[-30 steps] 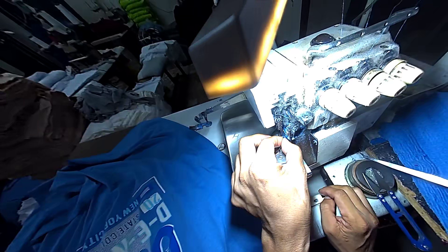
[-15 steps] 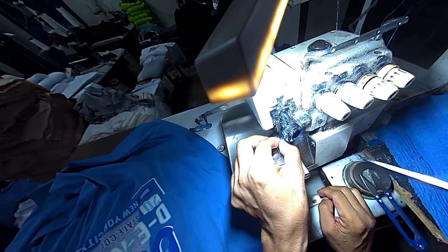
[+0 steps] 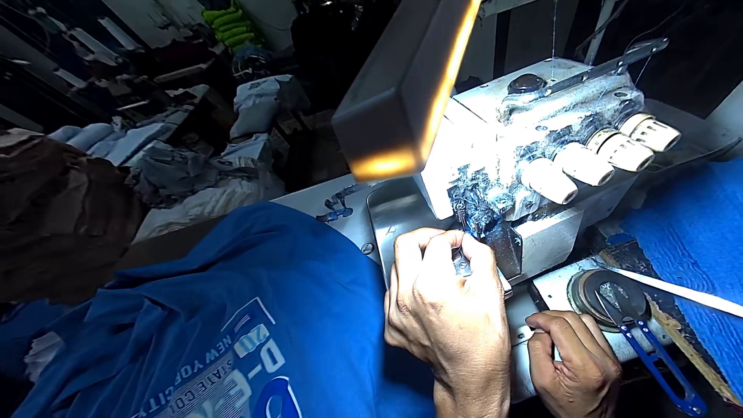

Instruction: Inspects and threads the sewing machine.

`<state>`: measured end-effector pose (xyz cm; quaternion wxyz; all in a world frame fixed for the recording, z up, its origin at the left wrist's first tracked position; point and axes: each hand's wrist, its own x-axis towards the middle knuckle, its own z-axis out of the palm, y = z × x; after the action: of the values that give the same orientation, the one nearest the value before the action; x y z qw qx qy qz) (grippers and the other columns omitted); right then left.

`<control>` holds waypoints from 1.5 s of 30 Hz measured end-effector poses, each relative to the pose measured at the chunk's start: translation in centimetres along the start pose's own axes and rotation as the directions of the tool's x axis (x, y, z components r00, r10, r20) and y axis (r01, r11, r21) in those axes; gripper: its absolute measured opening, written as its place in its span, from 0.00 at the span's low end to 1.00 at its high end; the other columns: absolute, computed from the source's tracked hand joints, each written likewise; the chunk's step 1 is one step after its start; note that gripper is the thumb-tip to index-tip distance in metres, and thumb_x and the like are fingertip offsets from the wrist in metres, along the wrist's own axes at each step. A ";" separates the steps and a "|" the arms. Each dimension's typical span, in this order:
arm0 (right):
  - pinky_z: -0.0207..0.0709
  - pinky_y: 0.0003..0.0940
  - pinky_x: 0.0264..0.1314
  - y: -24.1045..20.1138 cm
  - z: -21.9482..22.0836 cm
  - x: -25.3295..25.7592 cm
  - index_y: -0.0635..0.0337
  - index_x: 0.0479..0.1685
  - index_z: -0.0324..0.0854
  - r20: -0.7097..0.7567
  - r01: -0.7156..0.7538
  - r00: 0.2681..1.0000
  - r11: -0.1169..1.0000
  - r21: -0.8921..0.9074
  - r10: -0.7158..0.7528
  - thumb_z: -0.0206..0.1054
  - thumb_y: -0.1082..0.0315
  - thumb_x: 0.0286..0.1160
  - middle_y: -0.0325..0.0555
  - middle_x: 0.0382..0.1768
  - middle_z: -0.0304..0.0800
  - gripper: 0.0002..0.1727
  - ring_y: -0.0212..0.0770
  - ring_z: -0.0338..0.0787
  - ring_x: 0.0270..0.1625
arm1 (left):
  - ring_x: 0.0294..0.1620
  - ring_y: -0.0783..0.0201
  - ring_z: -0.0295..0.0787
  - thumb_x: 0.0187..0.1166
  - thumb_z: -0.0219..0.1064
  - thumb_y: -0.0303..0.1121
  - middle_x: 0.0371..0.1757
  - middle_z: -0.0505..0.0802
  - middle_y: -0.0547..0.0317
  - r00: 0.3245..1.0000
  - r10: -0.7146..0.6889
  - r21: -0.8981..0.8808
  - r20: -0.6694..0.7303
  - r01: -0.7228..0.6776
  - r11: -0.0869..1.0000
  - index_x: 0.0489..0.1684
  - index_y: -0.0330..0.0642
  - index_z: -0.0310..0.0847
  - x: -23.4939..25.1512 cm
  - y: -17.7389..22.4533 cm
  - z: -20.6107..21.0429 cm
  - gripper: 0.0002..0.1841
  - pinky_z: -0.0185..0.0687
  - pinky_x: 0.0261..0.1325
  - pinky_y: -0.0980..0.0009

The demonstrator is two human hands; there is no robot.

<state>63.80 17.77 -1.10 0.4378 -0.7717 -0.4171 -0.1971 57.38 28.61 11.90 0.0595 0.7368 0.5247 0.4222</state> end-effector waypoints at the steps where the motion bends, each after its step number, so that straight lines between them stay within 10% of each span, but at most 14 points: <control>1: 0.76 0.31 0.41 0.2 0.2 -0.2 0.53 0.29 0.92 -0.010 0.003 1.000 1.000 0.001 -0.003 0.57 0.67 0.69 0.39 0.32 0.93 0.14 0.36 0.86 0.37 | 0.31 0.68 0.81 0.71 0.73 0.45 0.38 0.87 0.72 1.000 -0.002 0.007 -0.028 0.002 1.000 0.31 0.64 0.91 0.0 -0.2 0.2 0.03 0.65 0.35 0.56; 6: 0.77 0.32 0.44 -0.1 -0.1 0.1 0.55 0.30 0.92 -0.003 0.000 1.000 1.000 -0.002 0.000 0.58 0.67 0.70 0.43 0.32 0.94 0.14 0.39 0.88 0.38 | 0.31 0.59 0.84 0.57 0.74 0.40 0.17 0.80 0.62 0.981 0.102 0.048 -0.163 -0.095 0.994 0.10 0.49 0.77 -1.9 -1.1 0.5 0.12 0.64 0.46 0.60; 10: 0.77 0.32 0.44 -0.2 -0.1 0.1 0.55 0.30 0.92 -0.005 -0.002 1.000 1.000 -0.002 0.002 0.58 0.67 0.70 0.42 0.32 0.93 0.14 0.39 0.88 0.38 | 0.36 0.54 0.86 0.56 0.73 0.43 0.19 0.83 0.59 0.984 0.125 0.025 -0.128 -0.122 0.992 0.10 0.49 0.77 -2.1 -1.5 0.1 0.13 0.66 0.47 0.56; 14: 0.77 0.31 0.42 0.2 0.2 -0.3 0.54 0.30 0.92 -0.034 0.004 0.999 1.000 0.005 -0.004 0.57 0.67 0.69 0.40 0.32 0.93 0.15 0.37 0.87 0.38 | 0.32 0.65 0.81 0.70 0.76 0.47 0.47 0.85 0.61 0.989 0.117 -0.156 0.088 -0.102 0.983 0.47 0.52 0.94 -0.5 -1.0 -1.8 0.14 0.77 0.35 0.60; 16: 0.77 0.32 0.41 0.2 0.2 -0.2 0.54 0.30 0.92 -0.031 0.006 0.999 1.000 0.012 -0.006 0.57 0.67 0.69 0.40 0.32 0.93 0.15 0.37 0.87 0.37 | 0.32 0.70 0.82 0.68 0.79 0.43 0.52 0.85 0.59 0.986 0.138 -0.249 0.094 -0.111 0.962 0.49 0.48 0.93 -0.4 -1.1 -2.6 0.15 0.81 0.33 0.68; 19: 0.77 0.31 0.39 0.1 0.1 -0.2 0.53 0.31 0.93 -0.028 -0.006 1.000 1.000 -0.001 0.006 0.57 0.67 0.69 0.38 0.32 0.92 0.15 0.37 0.86 0.37 | 0.21 0.69 0.80 0.64 0.74 0.33 0.32 0.87 0.60 0.992 0.115 -0.516 0.052 -0.072 0.854 0.38 0.39 0.87 0.6 -3.5 -3.3 0.10 0.76 0.21 0.70; 20: 0.78 0.32 0.39 0.1 0.1 -0.2 0.52 0.31 0.93 -0.026 -0.008 1.000 1.000 -0.011 0.008 0.57 0.66 0.69 0.37 0.32 0.92 0.15 0.37 0.87 0.37 | 0.20 0.72 0.80 0.75 0.69 0.35 0.30 0.87 0.65 0.975 0.121 -0.574 0.184 0.007 0.819 0.49 0.41 0.85 1.8 -4.8 -4.0 0.10 0.77 0.19 0.75; 23: 0.78 0.33 0.39 0.1 0.1 -0.5 0.52 0.31 0.92 -0.027 -0.014 1.000 1.000 -0.028 0.013 0.58 0.66 0.69 0.36 0.32 0.91 0.14 0.37 0.86 0.37 | 0.12 0.79 0.70 0.88 0.53 0.29 0.21 0.80 0.67 0.764 -0.039 -0.515 0.644 0.471 0.716 0.63 0.43 0.80 7.8 -4.4 -4.7 0.13 0.68 0.14 0.84; 28: 0.77 0.34 0.36 -0.1 0.1 -0.4 0.52 0.32 0.90 -0.023 -0.020 1.000 0.999 -0.029 0.019 0.56 0.66 0.71 0.37 0.32 0.89 0.14 0.39 0.86 0.37 | 0.07 0.81 0.61 0.86 0.46 0.27 0.15 0.76 0.67 0.253 0.137 -0.276 0.958 0.672 0.688 0.22 0.45 0.73 13.0 -4.2 -1.9 0.18 0.56 0.09 0.87; 45: 0.76 0.35 0.37 0.0 -0.2 -0.3 0.53 0.36 0.92 0.007 -0.013 1.000 0.999 -0.034 0.013 0.57 0.66 0.70 0.38 0.33 0.88 0.14 0.40 0.84 0.38 | 0.10 0.81 0.64 0.86 0.40 0.29 0.14 0.75 0.70 0.139 0.066 -0.150 0.988 0.780 0.608 0.34 0.43 0.83 12.6 -3.1 -2.6 0.21 0.59 0.13 0.87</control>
<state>63.64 17.45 -1.18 0.4243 -0.7824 -0.4103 -0.1986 54.53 39.41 19.02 0.7269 0.5831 0.3626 0.0092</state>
